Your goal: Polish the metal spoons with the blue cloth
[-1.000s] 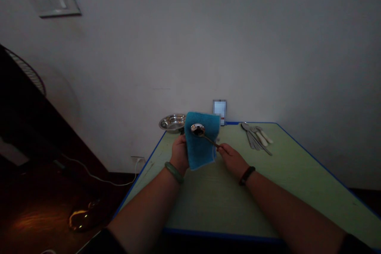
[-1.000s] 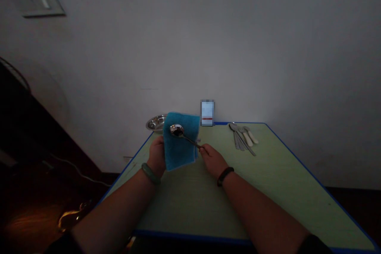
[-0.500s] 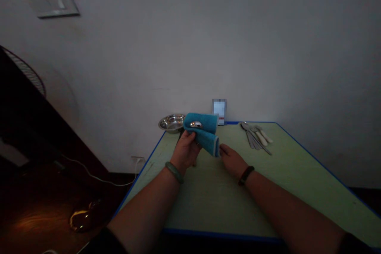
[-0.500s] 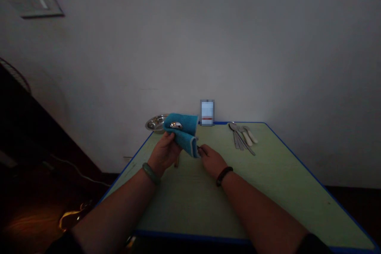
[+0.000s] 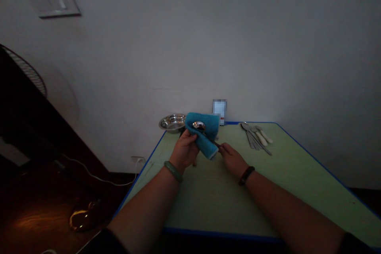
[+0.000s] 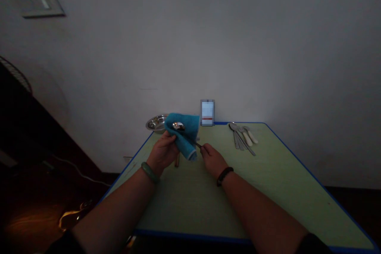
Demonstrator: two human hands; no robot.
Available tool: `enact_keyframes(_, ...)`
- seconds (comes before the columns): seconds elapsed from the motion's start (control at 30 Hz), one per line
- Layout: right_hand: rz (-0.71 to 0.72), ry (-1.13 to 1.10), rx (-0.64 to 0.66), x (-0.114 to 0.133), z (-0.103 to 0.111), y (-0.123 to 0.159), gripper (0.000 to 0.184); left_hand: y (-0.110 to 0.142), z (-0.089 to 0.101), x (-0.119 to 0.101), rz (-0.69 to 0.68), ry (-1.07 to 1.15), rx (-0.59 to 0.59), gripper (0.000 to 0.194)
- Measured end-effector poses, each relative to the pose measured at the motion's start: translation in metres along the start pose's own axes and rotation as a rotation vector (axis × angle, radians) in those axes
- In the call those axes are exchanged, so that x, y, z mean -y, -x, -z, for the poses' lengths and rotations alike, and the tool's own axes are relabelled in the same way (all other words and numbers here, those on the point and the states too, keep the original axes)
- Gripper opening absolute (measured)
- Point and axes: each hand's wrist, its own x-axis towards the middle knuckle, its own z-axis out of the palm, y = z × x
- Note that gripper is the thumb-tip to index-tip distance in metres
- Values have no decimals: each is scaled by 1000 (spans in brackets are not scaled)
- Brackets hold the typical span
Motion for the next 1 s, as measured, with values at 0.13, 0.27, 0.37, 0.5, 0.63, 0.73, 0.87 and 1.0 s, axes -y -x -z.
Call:
enact_keyframes(0.13, 6, 37, -20, 0, 1, 1, 27, 0, 1, 0, 11, 7, -30, 31)
enact_keyframes(0.27, 17, 59, -26, 1, 2, 0, 27, -1, 5, 0, 20, 11, -55, 33)
enact_keyframes(0.37, 13, 76, -24, 0, 1, 0, 26, -1, 3, -1, 44, 47, -54, 30)
enact_keyframes(0.5, -24, 120, -23, -1, 1, 0, 26, 3, -4, -6, 114, 96, -74, 25)
enact_keyframes(0.63, -22, 123, -27, -2, 0, -1, 26, 5, -5, -9, 160, 103, -94, 28)
enact_keyframes(0.73, -13, 119, -32, -3, -1, -1, 26, 6, -3, -8, 189, 72, -104, 31)
enact_keyframes(0.87, -17, 125, -33, -3, -1, -1, 26, 4, 0, -7, 162, 58, -149, 27)
enact_keyframes(1.0, -17, 130, -31, -3, 0, 0, 26, 0, 3, -7, 160, 96, -178, 25)
